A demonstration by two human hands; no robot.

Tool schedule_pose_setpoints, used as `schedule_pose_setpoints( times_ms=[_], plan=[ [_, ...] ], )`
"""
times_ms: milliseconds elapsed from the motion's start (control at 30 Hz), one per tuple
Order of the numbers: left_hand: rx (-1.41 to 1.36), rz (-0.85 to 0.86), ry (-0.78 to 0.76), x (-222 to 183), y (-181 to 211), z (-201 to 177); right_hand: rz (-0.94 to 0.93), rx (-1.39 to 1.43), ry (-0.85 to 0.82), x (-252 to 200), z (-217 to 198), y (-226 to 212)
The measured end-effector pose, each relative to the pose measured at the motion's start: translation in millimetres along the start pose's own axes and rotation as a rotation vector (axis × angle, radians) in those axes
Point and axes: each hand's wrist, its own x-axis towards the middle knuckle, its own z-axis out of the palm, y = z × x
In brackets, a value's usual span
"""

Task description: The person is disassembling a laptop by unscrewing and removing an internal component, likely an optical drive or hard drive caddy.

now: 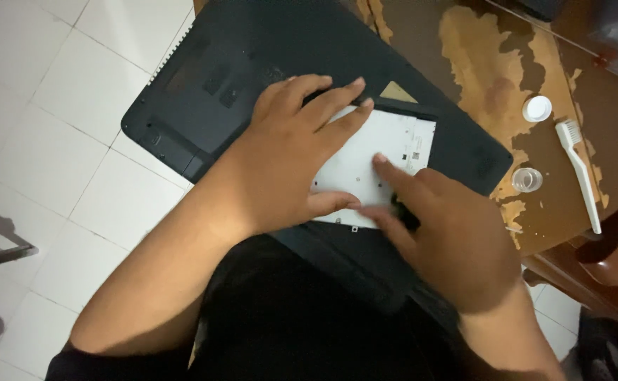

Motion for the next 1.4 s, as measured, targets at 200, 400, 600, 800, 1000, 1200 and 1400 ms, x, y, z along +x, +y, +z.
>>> schedule_pose_setpoints(
  times_ms=[200, 400, 600, 800, 1000, 1200, 1400],
  plan=[
    [-0.062, 0.02, 0.115, -2, -7, 4, -0.145, 0.027, 0.004, -14, -3, 18],
    [-0.142, -0.029, -0.069, -5, 2, -6, -0.297, 0.054, 0.069, -16, 1, 23],
    [-0.049, 0.055, -0.171, -9, 10, -8, -0.315, -0.175, 0.154, -16, 5, -3],
    [-0.105, 0.028, -0.161, -8, 7, -9, -0.459, -0.233, 0.227, -14, 14, -5],
    [-0.158, 0.005, -0.215, -9, 8, -18, -0.484, -0.343, 0.248, -13, 13, -5],
    [-0.065, 0.052, -0.171, -11, 6, -13, -0.415, -0.118, 0.185, -13, 10, -2],
    [-0.117, 0.033, -0.197, -8, 8, -21, -0.476, -0.245, 0.217, -16, 19, 1]
  ],
)
